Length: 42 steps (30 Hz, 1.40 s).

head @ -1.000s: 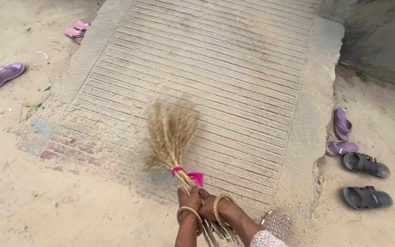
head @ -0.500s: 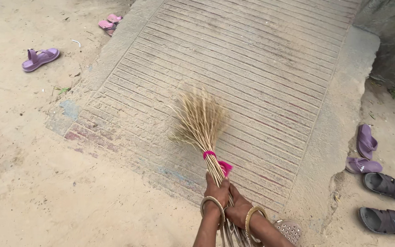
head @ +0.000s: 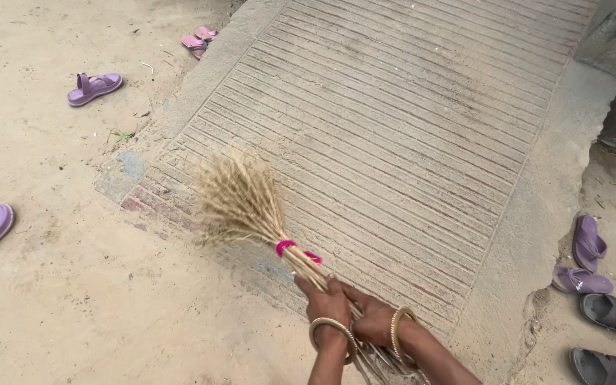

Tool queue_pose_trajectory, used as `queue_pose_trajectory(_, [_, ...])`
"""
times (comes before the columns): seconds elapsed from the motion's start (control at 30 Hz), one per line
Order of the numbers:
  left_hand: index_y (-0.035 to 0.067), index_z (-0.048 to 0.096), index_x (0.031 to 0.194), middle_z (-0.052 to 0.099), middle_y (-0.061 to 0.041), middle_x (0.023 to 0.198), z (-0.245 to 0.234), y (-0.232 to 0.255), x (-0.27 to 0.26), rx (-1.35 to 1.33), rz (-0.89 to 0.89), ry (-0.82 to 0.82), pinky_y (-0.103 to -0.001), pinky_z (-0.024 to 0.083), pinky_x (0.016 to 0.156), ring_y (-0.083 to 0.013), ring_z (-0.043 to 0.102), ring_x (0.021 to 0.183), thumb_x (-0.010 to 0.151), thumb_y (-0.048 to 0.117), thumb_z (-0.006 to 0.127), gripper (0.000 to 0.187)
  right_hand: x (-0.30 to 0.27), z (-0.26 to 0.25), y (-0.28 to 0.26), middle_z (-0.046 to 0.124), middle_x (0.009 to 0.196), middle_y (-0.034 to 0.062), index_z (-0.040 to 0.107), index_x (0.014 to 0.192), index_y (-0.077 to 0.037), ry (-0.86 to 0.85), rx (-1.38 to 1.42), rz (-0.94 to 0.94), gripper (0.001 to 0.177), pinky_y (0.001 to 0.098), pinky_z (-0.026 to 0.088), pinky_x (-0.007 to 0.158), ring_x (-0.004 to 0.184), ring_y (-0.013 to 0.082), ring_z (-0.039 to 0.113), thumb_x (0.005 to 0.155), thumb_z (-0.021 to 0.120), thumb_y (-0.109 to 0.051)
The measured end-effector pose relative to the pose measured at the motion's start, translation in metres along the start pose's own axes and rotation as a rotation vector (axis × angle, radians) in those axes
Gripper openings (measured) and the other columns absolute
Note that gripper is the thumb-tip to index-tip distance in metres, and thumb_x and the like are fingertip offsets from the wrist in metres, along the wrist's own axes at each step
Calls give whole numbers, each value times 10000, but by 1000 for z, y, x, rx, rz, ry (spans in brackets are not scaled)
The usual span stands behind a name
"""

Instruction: The person sweeps an outdoor concrete path and a sandy ground area by hand using a small brush broom.

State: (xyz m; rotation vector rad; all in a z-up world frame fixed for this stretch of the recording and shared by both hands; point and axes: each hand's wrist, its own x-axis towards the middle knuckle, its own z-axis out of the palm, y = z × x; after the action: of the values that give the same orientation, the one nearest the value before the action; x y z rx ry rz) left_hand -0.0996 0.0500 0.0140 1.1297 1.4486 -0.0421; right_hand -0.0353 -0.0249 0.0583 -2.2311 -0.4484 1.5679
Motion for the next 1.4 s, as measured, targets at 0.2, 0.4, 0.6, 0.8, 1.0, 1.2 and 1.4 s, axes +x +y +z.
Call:
queue_pose_trajectory(0.2, [187, 58, 1626, 573, -315, 1369, 11, 1, 51, 271, 258, -104, -471, 475, 1072, -456, 591, 1231, 997, 415, 567, 841, 43, 14, 11, 504, 1532, 173, 117, 1631, -191, 189, -6, -4, 1013, 342, 428, 1175, 1411, 300, 517, 840, 745, -273])
queue_pose_trajectory(0.4, [34, 181, 1580, 596, -303, 1360, -20, -61, 148, -211, 86, 51, -457, 559, 982, -416, 689, 1160, 946, 286, 622, 813, 79, 46, -37, 427, 1576, 200, 125, 1656, -163, -103, -380, -23, 1054, 381, 393, 1153, 1401, 337, 471, 846, 779, -329])
queue_pose_trajectory(0.6, [12, 226, 1567, 613, -331, 1340, -63, -66, 128, -255, 91, 206, -473, 540, 996, -458, 686, 1151, 946, 375, 613, 817, 53, 67, -64, 638, 1402, 143, 309, 1609, -254, -107, -248, -191, 964, 377, 491, 1047, 1263, 293, 624, 746, 737, -248])
queue_pose_trajectory(0.8, [197, 109, 1636, 604, -286, 1358, -60, 10, 89, -178, 183, 200, -446, 511, 1023, -436, 640, 1214, 937, 433, 591, 882, 64, 38, -67, 578, 1426, 167, 134, 1637, -293, 30, -177, -184, 1070, 368, 523, 1037, 1246, 298, 649, 734, 665, -77])
queue_pose_trajectory(1.0, [35, 290, 1497, 630, -266, 1271, -63, 11, 201, -279, 242, 40, -485, 535, 943, -394, 670, 1095, 893, 302, 685, 769, 118, 34, -115, 613, 1372, 220, 152, 1642, -167, 4, -245, -96, 994, 366, 574, 908, 1105, 292, 715, 792, 658, -66])
queue_pose_trajectory(1.2, [-76, 552, 1270, 724, -276, 1093, -106, -58, 235, -399, 91, 268, -459, 588, 775, -370, 750, 919, 906, 249, 679, 505, 96, 86, -146, 721, 1217, 198, 217, 1631, -175, -254, -258, -94, 966, 394, 574, 710, 862, 269, 734, 794, 700, -157])
queue_pose_trajectory(1.4, [14, 192, 1527, 648, -287, 1196, -113, -32, 154, -477, 58, 287, -471, 581, 825, -389, 713, 976, 961, 312, 595, 756, 107, 85, -118, 691, 1296, 161, 319, 1621, -257, -148, -398, -334, 942, 390, 546, 928, 1129, 313, 677, 772, 713, -151])
